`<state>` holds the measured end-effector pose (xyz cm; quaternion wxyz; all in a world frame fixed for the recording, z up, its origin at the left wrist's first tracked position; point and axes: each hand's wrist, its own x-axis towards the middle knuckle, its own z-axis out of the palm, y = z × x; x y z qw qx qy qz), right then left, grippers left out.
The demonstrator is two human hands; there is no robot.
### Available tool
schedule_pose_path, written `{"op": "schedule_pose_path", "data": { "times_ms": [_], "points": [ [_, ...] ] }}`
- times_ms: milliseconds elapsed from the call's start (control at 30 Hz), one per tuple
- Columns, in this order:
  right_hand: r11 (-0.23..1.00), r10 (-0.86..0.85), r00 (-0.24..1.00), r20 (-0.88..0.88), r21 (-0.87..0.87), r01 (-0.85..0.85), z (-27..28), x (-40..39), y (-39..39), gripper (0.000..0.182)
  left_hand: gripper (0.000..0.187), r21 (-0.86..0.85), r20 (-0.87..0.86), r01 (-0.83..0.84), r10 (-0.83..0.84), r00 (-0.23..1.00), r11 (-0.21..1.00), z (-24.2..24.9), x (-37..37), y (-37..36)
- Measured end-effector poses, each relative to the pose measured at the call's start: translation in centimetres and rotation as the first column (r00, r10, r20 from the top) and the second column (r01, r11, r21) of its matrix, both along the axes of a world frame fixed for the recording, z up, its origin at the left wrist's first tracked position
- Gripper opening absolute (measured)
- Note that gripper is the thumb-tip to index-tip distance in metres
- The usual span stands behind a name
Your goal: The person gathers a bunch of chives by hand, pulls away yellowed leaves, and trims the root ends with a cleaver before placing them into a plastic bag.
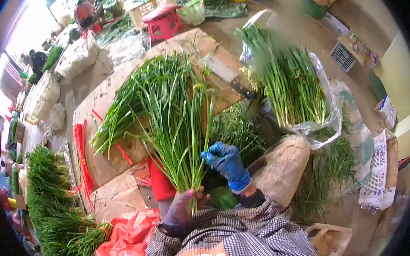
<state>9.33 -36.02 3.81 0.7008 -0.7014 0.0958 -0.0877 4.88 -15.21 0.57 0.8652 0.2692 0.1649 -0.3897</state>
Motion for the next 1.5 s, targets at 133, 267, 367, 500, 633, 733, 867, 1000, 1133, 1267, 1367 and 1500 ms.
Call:
{"op": "schedule_pose_path", "data": {
  "times_ms": [133, 267, 367, 500, 633, 733, 867, 1000, 1133, 1267, 1367, 1500],
  "points": [
    [0.999, -0.029, 0.999, -0.016, 0.025, 0.03, -0.5, 0.1, -0.3, 0.013, 0.042, -0.054, 0.005, -0.002, 0.002, 1.0, 0.999, 0.0, 0.2, 0.2],
    [0.996, -0.05, 0.998, -0.036, 0.076, 0.053, -0.4, 0.2, -0.2, 0.012, 0.045, 0.009, 0.051, 0.004, -0.005, 0.999, 1.0, -0.2, 0.0, 0.2],
    [0.994, -0.053, 0.998, -0.034, 0.096, 0.056, -0.7, 0.3, 0.0, 0.012, 0.047, 0.076, 0.071, 0.015, -0.02, 0.997, 0.997, 0.4, 0.1, 0.0],
    [0.998, -0.048, 0.999, 0.008, 0.034, 0.048, -0.8, 0.2, -0.2, 0.011, 0.044, 0.111, 0.088, 0.002, -0.011, 0.996, 0.994, 0.4, 0.1, -0.2],
    [0.997, -0.057, 0.998, 0.003, 0.053, 0.057, -0.1, -0.2, -0.2, 0.01, 0.042, 0.135, 0.114, 0.003, -0.019, 0.993, 0.991, -0.3, 0.2, -0.2],
    [0.993, -0.087, 0.996, 0.002, 0.082, 0.087, -0.4, -0.2, -0.9, 0.01, 0.043, 0.106, 0.124, 0.026, -0.039, 0.992, 0.994, -0.2, 0.1, 0.0],
    [0.974, -0.139, 0.99, -0.007, 0.181, 0.138, 0.5, 0.3, -1.9, 0.004, 0.048, 0.128, 0.113, 0.124, -0.139, 0.984, 0.984, 0.5, 0.1, 0.2],
    [0.959, -0.154, 0.987, 0.049, 0.247, 0.137, 1.8, 0.7, -3.0, 0.004, 0.053, 0.108, 0.065, 0.179, -0.187, 0.98, 0.978, 0.2, 0.4, 0.4],
    [0.959, -0.165, 0.986, 0.032, 0.238, 0.153, 4.3, 0.1, -2.7, 0.009, 0.054, 0.032, 0.059, 0.158, -0.159, 0.985, 0.987, -0.8, 0.3, 0.4],
    [0.963, -0.117, 0.991, -0.059, 0.239, 0.128, 4.0, -2.0, -0.8, 0.005, 0.051, -0.114, 0.004, 0.135, -0.135, 0.991, 0.984, -3.1, 0.0, 0.4],
    [0.96, -0.086, 0.987, -0.139, 0.255, 0.12, 2.1, -3.2, -0.5, 0.004, 0.056, -0.239, -0.045, 0.146, -0.161, 0.986, 0.96, -3.1, -0.2, 0.5],
    [0.954, -0.03, 0.99, -0.136, 0.292, 0.069, 1.3, -3.2, -0.8, 0.005, 0.06, 0.048, 0.094, 0.162, -0.166, 0.982, 0.986, -1.1, -0.2, 0.1]
  ]
}}
